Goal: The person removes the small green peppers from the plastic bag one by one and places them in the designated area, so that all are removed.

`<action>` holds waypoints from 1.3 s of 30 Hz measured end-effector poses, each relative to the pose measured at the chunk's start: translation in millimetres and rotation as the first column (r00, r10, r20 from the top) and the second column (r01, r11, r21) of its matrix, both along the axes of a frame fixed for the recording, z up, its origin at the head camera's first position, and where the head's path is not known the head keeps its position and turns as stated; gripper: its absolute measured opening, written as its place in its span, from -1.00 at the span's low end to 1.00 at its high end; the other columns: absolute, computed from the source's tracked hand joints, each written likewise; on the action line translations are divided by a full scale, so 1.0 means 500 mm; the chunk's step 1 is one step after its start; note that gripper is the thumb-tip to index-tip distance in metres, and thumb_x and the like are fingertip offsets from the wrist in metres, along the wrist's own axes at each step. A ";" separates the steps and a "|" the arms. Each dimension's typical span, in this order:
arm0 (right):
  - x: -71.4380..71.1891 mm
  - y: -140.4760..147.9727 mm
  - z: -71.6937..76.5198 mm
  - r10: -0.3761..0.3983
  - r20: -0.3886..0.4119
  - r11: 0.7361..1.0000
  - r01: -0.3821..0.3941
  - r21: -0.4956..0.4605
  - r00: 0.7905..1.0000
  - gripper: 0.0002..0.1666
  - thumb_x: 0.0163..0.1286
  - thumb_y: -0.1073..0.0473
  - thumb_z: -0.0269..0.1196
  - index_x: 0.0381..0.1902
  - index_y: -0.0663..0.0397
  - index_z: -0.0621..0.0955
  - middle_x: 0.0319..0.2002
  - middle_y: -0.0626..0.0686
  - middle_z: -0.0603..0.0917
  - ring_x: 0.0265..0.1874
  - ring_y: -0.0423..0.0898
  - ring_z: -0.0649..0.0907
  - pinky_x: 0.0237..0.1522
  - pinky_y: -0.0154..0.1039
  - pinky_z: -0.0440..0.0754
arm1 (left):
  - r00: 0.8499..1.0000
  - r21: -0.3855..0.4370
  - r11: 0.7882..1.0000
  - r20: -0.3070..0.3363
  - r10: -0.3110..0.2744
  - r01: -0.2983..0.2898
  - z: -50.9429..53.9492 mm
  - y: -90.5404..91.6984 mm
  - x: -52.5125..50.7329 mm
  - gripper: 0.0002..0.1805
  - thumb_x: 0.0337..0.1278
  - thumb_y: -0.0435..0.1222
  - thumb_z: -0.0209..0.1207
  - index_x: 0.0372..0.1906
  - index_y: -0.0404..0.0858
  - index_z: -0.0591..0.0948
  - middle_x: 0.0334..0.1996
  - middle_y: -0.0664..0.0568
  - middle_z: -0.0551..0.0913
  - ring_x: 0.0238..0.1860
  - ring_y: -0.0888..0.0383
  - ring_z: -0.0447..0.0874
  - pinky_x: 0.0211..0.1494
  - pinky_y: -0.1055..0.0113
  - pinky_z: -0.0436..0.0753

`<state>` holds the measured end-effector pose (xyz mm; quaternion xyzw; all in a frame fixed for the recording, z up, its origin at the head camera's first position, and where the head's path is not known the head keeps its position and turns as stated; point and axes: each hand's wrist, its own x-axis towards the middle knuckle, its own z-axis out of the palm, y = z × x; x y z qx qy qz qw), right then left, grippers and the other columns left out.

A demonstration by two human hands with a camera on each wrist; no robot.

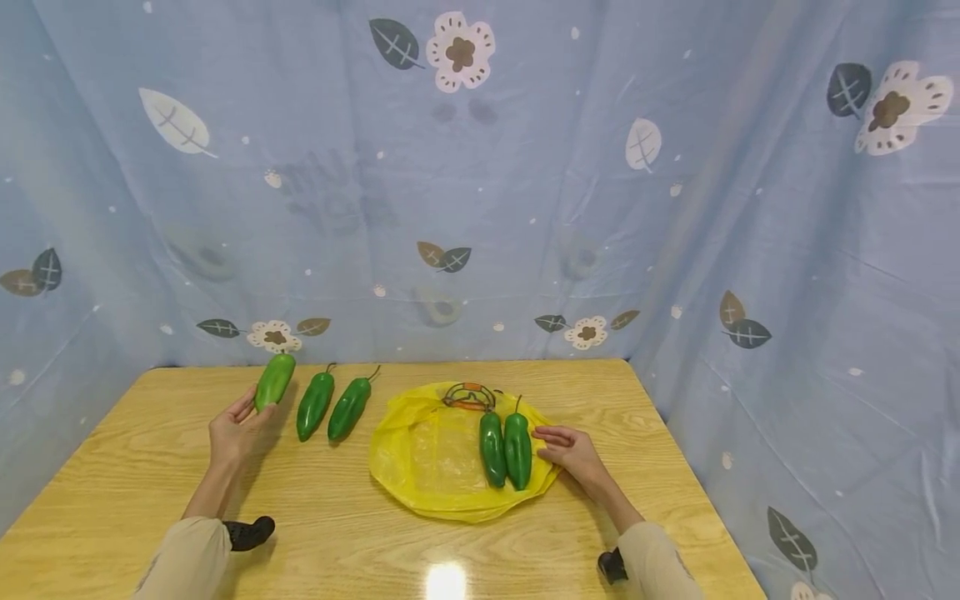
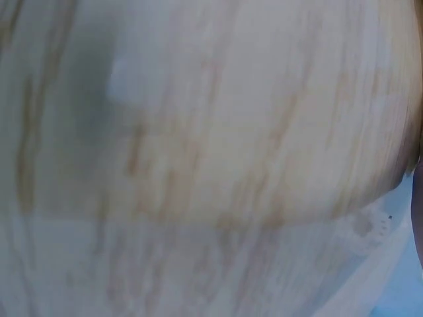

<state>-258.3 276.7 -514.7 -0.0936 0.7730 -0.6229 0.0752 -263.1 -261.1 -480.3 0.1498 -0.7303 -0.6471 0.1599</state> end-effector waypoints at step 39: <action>0.005 0.000 0.003 0.000 -0.020 1.000 0.000 -0.007 1.000 -0.45 0.27 0.36 0.28 0.18 0.50 0.44 0.11 0.36 0.56 0.01 -0.19 0.63 -0.03 -0.41 0.64 | 0.989 -0.402 0.906 0.110 -0.096 0.133 -0.024 -0.002 0.005 -0.42 0.14 -0.48 0.23 0.21 -0.66 0.31 0.14 -0.55 0.37 0.07 -0.36 0.48 -0.02 0.20 0.64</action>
